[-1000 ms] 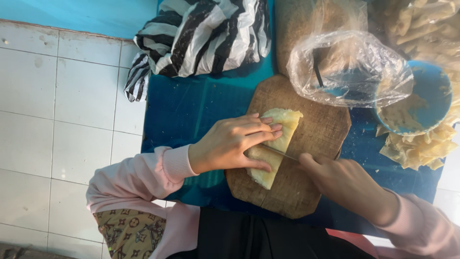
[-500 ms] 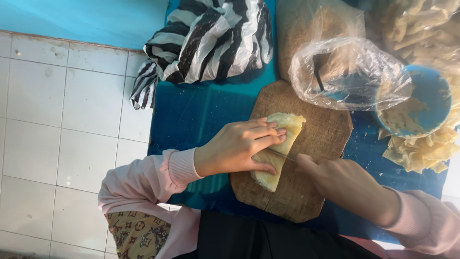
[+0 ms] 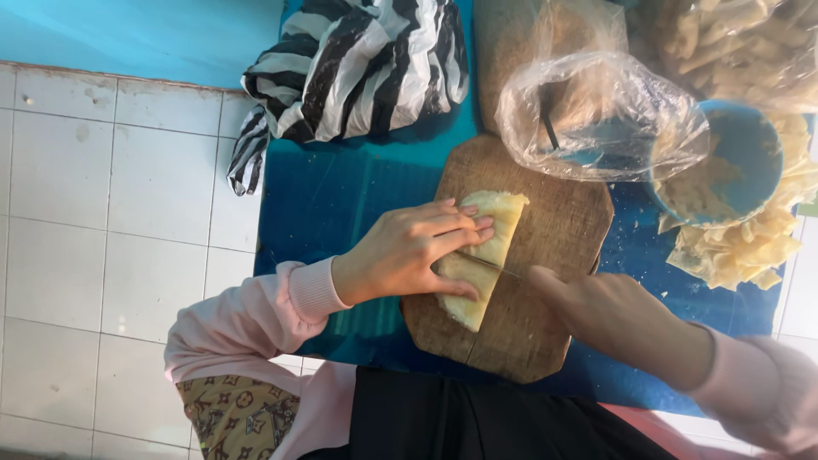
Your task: The person peels a thin sheet away from a round stack of thin food layers on a wooden board, then uses a knife to cut the round stack in half and into smaller pieces. They then fold and stack the small cut pieces one at a time on the table.
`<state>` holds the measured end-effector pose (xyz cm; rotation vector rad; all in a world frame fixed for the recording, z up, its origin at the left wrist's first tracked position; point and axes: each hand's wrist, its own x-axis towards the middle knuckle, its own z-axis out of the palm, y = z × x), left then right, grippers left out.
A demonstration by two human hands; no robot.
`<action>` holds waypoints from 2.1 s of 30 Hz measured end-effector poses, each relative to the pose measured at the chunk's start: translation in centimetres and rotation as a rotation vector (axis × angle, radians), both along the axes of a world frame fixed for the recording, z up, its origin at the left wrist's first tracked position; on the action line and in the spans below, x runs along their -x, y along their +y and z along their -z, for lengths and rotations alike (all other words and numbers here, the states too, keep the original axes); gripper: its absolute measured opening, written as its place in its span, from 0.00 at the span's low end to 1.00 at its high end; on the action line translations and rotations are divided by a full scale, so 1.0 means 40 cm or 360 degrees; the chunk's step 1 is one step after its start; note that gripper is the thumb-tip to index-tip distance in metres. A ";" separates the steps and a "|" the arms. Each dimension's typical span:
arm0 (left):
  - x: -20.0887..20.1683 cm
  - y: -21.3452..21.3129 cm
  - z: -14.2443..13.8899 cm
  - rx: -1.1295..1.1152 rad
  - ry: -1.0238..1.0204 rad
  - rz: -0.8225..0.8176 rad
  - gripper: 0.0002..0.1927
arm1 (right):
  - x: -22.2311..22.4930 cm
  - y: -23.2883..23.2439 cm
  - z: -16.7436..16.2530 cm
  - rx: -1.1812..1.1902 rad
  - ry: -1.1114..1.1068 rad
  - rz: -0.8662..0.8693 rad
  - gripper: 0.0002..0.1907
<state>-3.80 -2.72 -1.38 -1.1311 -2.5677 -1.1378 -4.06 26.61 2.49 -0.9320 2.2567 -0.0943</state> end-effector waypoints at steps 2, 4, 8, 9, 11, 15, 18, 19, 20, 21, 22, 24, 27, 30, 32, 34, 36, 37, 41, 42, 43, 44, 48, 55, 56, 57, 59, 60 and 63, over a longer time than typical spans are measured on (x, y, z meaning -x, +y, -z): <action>-0.006 0.001 0.001 -0.0024 -0.0031 0.0010 0.32 | -0.007 0.013 -0.006 -0.0123 -0.0034 0.0021 0.15; -0.003 0.000 0.006 -0.0049 -0.0021 0.0027 0.33 | 0.000 0.013 -0.007 -0.0172 -0.0054 0.0017 0.15; -0.005 0.006 0.018 -0.0060 -0.0074 0.0044 0.33 | 0.021 0.002 -0.008 -0.0050 -0.0044 -0.0062 0.14; -0.004 0.006 0.020 -0.0065 -0.0075 0.0045 0.33 | 0.025 -0.004 -0.008 0.0014 -0.0022 -0.0083 0.14; -0.004 0.005 0.021 -0.0060 -0.0080 0.0051 0.34 | 0.024 -0.022 -0.003 0.0060 -0.0028 -0.0050 0.14; 0.000 0.006 0.015 -0.0053 -0.0077 0.0053 0.34 | 0.024 -0.066 0.020 -0.0009 -0.0037 -0.0102 0.18; -0.006 -0.002 0.002 -0.0075 -0.0108 0.0044 0.32 | 0.027 -0.090 0.039 -0.0028 0.0087 -0.0176 0.12; -0.002 -0.003 -0.002 -0.0093 -0.0110 0.0038 0.32 | 0.025 -0.086 0.037 0.0017 0.0120 -0.0182 0.13; 0.006 -0.004 -0.005 -0.0074 -0.0065 0.0031 0.32 | 0.025 -0.079 0.034 0.0062 0.0161 -0.0194 0.13; 0.006 -0.007 -0.009 -0.0049 -0.0035 0.0028 0.32 | 0.020 -0.076 0.032 0.0114 0.0188 -0.0201 0.13; 0.001 -0.004 -0.012 -0.0035 -0.0022 0.0034 0.32 | 0.011 -0.067 0.026 0.0153 0.0165 -0.0139 0.13; -0.004 -0.001 -0.015 -0.0049 -0.0060 0.0035 0.32 | 0.006 -0.043 0.015 0.0234 0.0136 -0.0034 0.15; 0.000 -0.004 -0.015 -0.0030 -0.0037 0.0024 0.32 | -0.009 -0.001 -0.010 -0.0141 0.0145 -0.0121 0.13; 0.002 -0.004 -0.014 -0.0036 -0.0001 0.0028 0.31 | -0.037 0.025 -0.023 -0.0234 0.0261 -0.0048 0.19; 0.000 -0.004 -0.014 -0.0048 -0.0010 0.0030 0.31 | -0.050 0.045 -0.035 -0.0328 0.0300 -0.0078 0.15; 0.001 -0.006 -0.014 -0.0055 -0.0045 0.0036 0.31 | -0.064 0.063 -0.047 -0.0424 0.0276 -0.0061 0.16; 0.002 -0.005 -0.012 -0.0075 -0.0053 0.0035 0.31 | -0.076 0.086 -0.064 -0.0534 0.0194 -0.0010 0.20; 0.002 -0.005 -0.011 -0.0081 -0.0058 0.0037 0.31 | -0.085 0.094 -0.069 -0.0542 0.0238 -0.0014 0.17; 0.005 -0.001 -0.007 -0.0092 0.0043 0.0024 0.32 | -0.134 0.142 -0.091 -0.0504 0.0320 0.0126 0.11; 0.006 -0.002 -0.006 -0.0082 0.0058 0.0025 0.32 | -0.145 0.156 -0.093 -0.0475 0.0323 0.0193 0.12; 0.008 -0.004 -0.005 -0.0067 0.0073 0.0031 0.33 | -0.154 0.170 -0.092 -0.0469 0.0238 0.0326 0.12; 0.014 -0.007 -0.004 -0.0078 0.0022 0.0060 0.33 | -0.163 0.187 -0.091 -0.0463 0.0159 0.0467 0.13; 0.030 -0.002 0.006 -0.0214 -0.0153 0.0059 0.36 | -0.212 0.227 -0.061 0.0211 0.0391 0.0960 0.16; 0.058 0.011 0.038 -0.0090 -0.0102 -0.0178 0.38 | -0.250 0.211 0.052 0.0142 0.1258 0.1074 0.14; 0.061 0.008 0.044 -0.0066 -0.0129 -0.0176 0.38 | -0.247 0.209 0.060 0.0073 0.1275 0.1120 0.12; 0.069 0.004 0.050 -0.0043 -0.0153 -0.0174 0.38 | -0.245 0.208 0.064 0.0003 0.1293 0.1164 0.11; 0.088 0.001 0.064 -0.0022 -0.0202 -0.0168 0.37 | -0.242 0.197 0.073 -0.0072 0.1402 0.1144 0.11; 0.103 0.005 0.073 -0.0025 -0.0223 -0.0161 0.36 | -0.241 0.188 0.078 -0.0110 0.1453 0.1131 0.11; 0.142 0.010 0.094 -0.0040 -0.0372 -0.0126 0.35 | -0.230 0.157 0.093 -0.0193 0.1502 0.1016 0.14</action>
